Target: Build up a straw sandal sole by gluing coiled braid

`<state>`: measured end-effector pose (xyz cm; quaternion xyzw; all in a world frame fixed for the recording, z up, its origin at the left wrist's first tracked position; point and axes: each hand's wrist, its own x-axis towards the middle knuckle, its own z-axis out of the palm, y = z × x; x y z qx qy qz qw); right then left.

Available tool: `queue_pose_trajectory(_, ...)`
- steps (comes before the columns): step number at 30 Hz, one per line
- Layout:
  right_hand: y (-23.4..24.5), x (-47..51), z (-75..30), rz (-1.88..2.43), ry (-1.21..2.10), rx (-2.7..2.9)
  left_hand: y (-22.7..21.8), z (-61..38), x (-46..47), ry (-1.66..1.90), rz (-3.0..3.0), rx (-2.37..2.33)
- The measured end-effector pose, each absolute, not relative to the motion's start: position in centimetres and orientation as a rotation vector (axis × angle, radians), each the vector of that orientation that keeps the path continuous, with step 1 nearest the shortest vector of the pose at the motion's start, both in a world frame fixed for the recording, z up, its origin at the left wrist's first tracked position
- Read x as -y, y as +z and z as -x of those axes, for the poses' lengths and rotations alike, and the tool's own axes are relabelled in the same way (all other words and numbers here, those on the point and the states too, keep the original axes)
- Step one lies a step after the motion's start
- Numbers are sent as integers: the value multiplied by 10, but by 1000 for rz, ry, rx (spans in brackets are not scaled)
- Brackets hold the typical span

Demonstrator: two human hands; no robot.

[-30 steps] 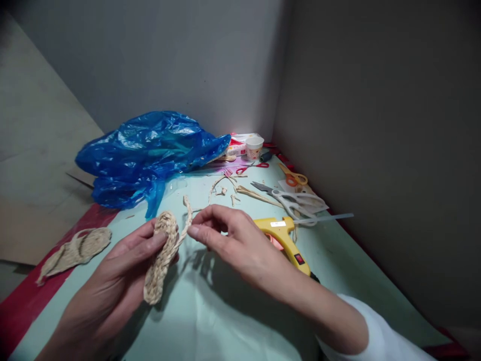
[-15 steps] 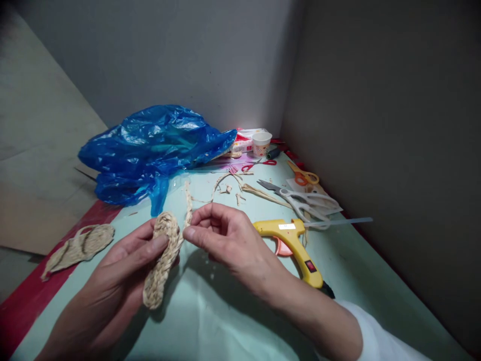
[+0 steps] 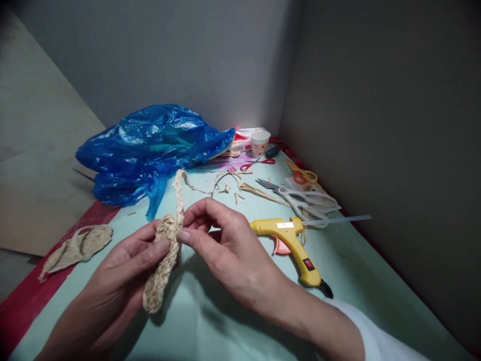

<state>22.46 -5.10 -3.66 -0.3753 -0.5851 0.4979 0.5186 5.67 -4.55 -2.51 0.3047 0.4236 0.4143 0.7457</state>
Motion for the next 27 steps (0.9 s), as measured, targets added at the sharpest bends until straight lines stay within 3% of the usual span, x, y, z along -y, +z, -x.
queue_pose_trajectory(14,-34,49,-229,968,1118,1445,-28,-55,47,864,-688,-878)
queue_pose_trajectory(27,-35,40,-237,806,1628,1200,-27,-58,47,809,-890,-899)
